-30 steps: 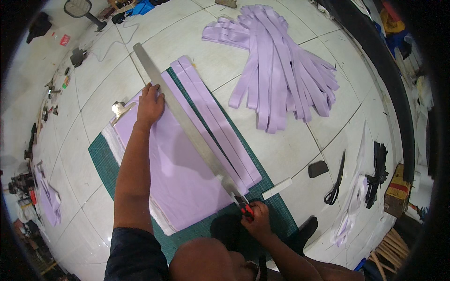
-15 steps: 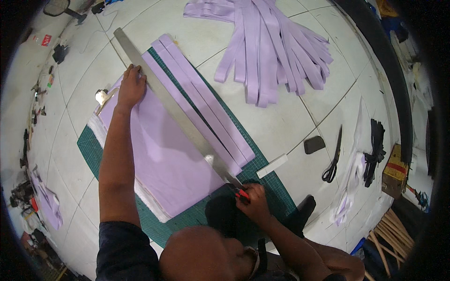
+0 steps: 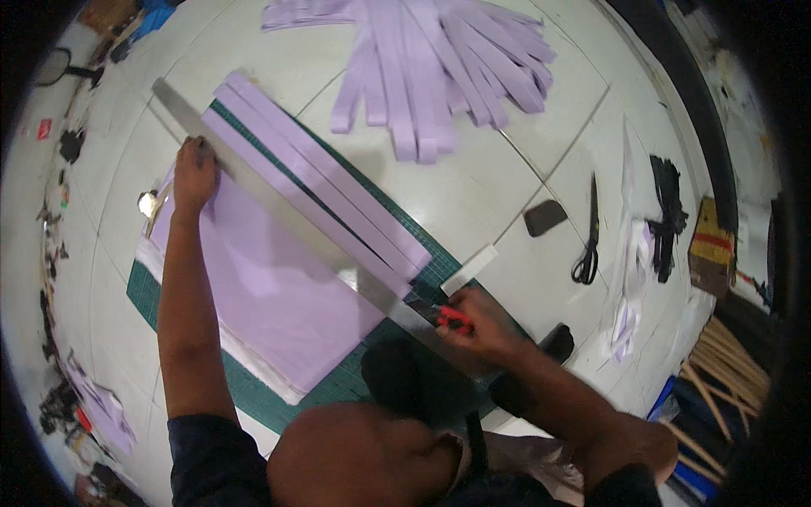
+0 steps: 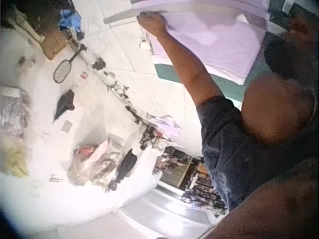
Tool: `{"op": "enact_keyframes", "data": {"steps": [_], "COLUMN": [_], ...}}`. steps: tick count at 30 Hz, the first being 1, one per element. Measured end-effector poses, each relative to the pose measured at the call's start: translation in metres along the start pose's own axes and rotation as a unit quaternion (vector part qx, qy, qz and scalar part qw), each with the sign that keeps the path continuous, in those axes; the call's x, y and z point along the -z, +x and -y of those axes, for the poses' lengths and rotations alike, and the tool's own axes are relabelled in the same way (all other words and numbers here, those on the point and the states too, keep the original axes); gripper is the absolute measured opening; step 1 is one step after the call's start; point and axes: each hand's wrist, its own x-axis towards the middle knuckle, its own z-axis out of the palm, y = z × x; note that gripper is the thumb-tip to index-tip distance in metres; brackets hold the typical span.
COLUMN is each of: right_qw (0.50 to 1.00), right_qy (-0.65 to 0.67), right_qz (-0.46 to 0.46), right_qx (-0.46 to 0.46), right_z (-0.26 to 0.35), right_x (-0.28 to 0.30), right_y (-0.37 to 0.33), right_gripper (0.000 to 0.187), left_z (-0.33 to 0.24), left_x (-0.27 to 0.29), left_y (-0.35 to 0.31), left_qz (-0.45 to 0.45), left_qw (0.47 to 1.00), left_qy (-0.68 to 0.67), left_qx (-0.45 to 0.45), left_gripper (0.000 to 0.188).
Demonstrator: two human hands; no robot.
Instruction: The person cuts strips of purple fabric using a utility knife and a metal ruler on a green cutting mat.
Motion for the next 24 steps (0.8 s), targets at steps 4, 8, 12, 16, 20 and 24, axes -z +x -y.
{"op": "enact_keyframes", "data": {"steps": [4, 8, 12, 16, 20, 24], "right_qw": [0.992, 0.986, 0.963, 0.957, 0.957, 0.988], "right_qy": [-0.082, -0.164, -0.265, -0.285, -0.282, -0.155], "right_qz": [-0.084, -0.028, 0.022, 0.046, 0.043, -0.020], "right_qx": [0.039, -0.005, 0.030, 0.021, 0.050, 0.007], "right_z": [-0.025, -0.018, -0.016, -0.018, -0.045, -0.058], "right_x": [0.086, 0.172, 0.218, 0.237, 0.244, 0.218], "right_y": [-0.003, -0.030, -0.058, -0.077, -0.068, -0.031], "right_gripper": [0.033, 0.037, 0.040, 0.038, 0.037, 0.036], "left_z": [-0.014, -0.044, -0.108, -0.207, -0.281, -0.301], "left_x": [-0.005, -0.002, 0.002, 0.015, 0.041, 0.054], "left_y": [0.006, -0.010, -0.054, -0.151, -0.250, -0.293], "left_qz": [-0.002, -0.106, -0.133, -0.032, 0.090, 0.068], "left_qw": [0.997, 0.992, 0.987, 0.989, 0.989, 0.995], "left_qy": [-0.063, -0.060, -0.092, -0.133, -0.120, -0.074], "left_qx": [0.045, 0.044, 0.007, -0.049, -0.012, 0.018], "left_gripper": [0.045, 0.047, 0.046, 0.049, 0.049, 0.046]}}
